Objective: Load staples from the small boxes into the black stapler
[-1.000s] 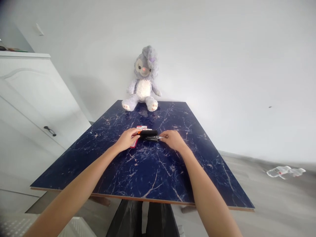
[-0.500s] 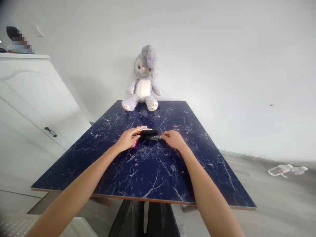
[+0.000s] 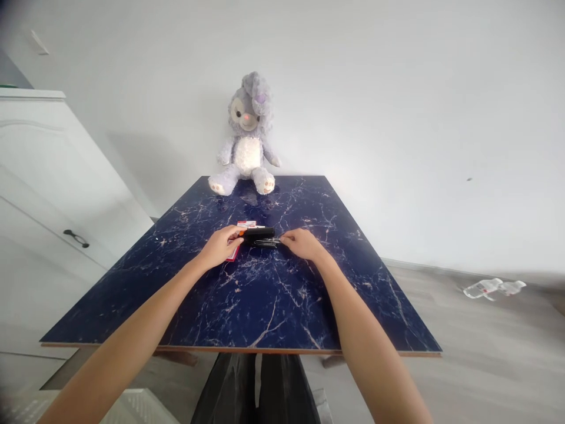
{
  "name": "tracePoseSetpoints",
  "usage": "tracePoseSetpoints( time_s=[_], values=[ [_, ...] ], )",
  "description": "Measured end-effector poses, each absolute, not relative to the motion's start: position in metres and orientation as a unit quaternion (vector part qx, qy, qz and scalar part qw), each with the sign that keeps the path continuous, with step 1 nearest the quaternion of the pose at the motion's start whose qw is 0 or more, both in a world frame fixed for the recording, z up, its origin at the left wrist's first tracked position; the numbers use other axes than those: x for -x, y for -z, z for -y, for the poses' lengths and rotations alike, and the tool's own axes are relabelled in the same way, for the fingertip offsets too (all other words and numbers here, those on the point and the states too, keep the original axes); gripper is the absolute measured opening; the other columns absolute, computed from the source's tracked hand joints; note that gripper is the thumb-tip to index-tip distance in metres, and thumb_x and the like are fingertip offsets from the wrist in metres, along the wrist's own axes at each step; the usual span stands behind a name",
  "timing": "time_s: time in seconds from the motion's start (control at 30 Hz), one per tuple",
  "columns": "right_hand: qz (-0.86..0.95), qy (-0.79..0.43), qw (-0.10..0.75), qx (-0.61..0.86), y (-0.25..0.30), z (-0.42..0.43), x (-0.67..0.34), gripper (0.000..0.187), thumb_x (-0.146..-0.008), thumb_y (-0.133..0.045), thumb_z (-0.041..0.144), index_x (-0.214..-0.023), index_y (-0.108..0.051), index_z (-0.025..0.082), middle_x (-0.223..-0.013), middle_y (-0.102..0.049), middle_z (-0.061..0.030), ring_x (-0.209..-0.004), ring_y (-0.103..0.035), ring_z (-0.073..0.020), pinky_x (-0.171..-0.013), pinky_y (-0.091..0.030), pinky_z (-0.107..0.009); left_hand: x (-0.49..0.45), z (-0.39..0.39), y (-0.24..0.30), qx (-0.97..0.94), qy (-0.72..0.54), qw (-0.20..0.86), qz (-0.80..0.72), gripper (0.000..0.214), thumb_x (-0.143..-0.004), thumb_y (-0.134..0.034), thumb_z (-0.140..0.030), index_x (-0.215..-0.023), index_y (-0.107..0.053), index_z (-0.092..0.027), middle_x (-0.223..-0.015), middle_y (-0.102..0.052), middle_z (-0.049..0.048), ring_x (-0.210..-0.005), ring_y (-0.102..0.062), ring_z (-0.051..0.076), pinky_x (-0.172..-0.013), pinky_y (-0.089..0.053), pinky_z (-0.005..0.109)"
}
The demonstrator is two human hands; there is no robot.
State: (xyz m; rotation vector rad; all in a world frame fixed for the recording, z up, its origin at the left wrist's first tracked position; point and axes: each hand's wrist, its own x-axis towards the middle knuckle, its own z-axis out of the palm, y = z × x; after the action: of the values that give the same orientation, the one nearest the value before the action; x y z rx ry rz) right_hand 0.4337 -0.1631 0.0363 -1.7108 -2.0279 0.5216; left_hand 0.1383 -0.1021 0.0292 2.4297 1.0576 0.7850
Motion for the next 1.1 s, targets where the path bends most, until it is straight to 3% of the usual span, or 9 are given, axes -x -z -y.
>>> tracePoseSetpoints(
  time_s=[0.27,0.73,1.1],
  values=[
    [0.688,-0.223,0.291,0.626,-0.039,0.165,-0.436,0.023,-0.092,-0.064,0.039,-0.105,-0.079,0.027,-0.110,-0.078,-0.0019,-0.099,-0.072,-0.0220,-0.090,-0.054,-0.033,-0.137,0.098,-0.025,-0.865,-0.282,0.180,-0.375,0.036,-0.098,-0.058,-0.027,-0.134,-0.064,-0.026,-0.135,-0.067,0.0087,-0.114,-0.068,0.025,-0.101,-0.056,0.043],
    [0.701,-0.182,0.282,0.629,-0.039,0.165,-0.436,0.016,-0.084,-0.073,0.038,-0.094,-0.081,0.028,-0.092,-0.080,0.0004,-0.087,-0.073,-0.0196,-0.084,-0.055,-0.029,-0.139,0.100,-0.026,-0.869,-0.279,0.157,-0.378,0.034,-0.098,-0.058,-0.025,-0.132,-0.064,-0.024,-0.134,-0.066,0.0089,-0.120,-0.065,0.026,-0.104,-0.054,0.045],
    [0.690,-0.194,0.269,0.644,-0.032,0.160,-0.437,0.026,-0.095,-0.058,0.039,-0.101,-0.080,0.027,-0.104,-0.079,-0.0014,-0.097,-0.072,-0.0221,-0.091,-0.052,-0.033,-0.138,0.097,-0.022,-0.869,-0.285,0.165,-0.369,0.036,-0.098,-0.057,-0.025,-0.133,-0.062,-0.025,-0.136,-0.066,0.0075,-0.118,-0.066,0.024,-0.104,-0.054,0.042]
  ],
)
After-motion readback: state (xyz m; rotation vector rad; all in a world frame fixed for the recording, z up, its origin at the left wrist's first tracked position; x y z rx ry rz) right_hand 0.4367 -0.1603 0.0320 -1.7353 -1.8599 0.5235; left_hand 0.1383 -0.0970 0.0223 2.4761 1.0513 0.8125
